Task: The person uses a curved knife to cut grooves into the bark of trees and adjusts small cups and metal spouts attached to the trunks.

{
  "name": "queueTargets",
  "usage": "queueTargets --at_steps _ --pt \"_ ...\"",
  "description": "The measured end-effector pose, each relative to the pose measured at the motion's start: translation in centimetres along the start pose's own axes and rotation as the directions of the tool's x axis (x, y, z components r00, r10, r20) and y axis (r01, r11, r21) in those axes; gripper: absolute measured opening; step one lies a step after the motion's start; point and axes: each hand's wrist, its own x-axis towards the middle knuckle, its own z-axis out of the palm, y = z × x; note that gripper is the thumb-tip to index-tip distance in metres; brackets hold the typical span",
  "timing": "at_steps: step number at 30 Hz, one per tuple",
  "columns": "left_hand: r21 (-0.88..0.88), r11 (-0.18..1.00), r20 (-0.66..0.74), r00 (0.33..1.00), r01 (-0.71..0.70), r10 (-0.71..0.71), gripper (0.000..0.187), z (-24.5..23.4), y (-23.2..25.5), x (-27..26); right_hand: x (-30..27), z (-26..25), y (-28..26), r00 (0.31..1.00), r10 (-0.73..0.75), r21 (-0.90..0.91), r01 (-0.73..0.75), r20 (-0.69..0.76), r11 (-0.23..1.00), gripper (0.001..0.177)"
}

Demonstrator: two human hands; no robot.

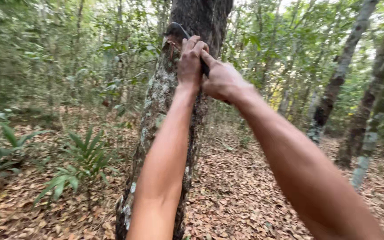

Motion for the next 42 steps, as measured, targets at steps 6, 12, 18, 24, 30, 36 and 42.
queueTargets --at_steps 6,12,18,24,30,36,42 --pt "0.092 0.996 0.076 0.997 -0.016 0.009 0.020 3.3 0.2 1.1 -2.3 -3.7 0.6 0.988 0.105 -0.160 -0.087 0.113 0.983 0.089" --pt "0.370 0.904 -0.201 0.932 -0.214 0.303 0.035 9.8 5.2 -0.8 -5.0 -7.8 4.3 0.989 0.133 -0.194 -0.118 0.067 0.974 0.085" --pt "0.221 0.964 -0.021 0.988 -0.145 0.153 0.028 6.3 0.2 0.4 -2.8 -1.9 4.2 0.996 0.093 0.052 -0.094 0.009 0.994 0.089" --pt "0.276 0.958 0.025 0.997 -0.075 0.071 0.018 6.9 1.1 -0.6 -2.2 -2.7 6.2 0.993 0.022 0.083 -0.032 0.118 0.996 0.092" --pt "0.219 0.974 -0.078 0.996 0.059 -0.043 0.014 8.4 3.3 0.3 -1.7 -5.4 6.8 0.992 -0.040 -0.134 0.056 0.118 0.989 0.090" --pt "0.264 0.964 -0.171 0.983 -0.012 0.059 0.019 7.0 4.1 1.0 -1.5 -6.5 7.2 0.997 -0.003 -0.207 0.019 0.076 0.978 0.081" --pt "0.377 0.919 0.074 0.993 -0.115 0.094 0.019 10.3 8.8 -1.6 -4.2 -9.8 11.8 0.984 0.061 -0.297 -0.009 0.165 0.955 0.083"
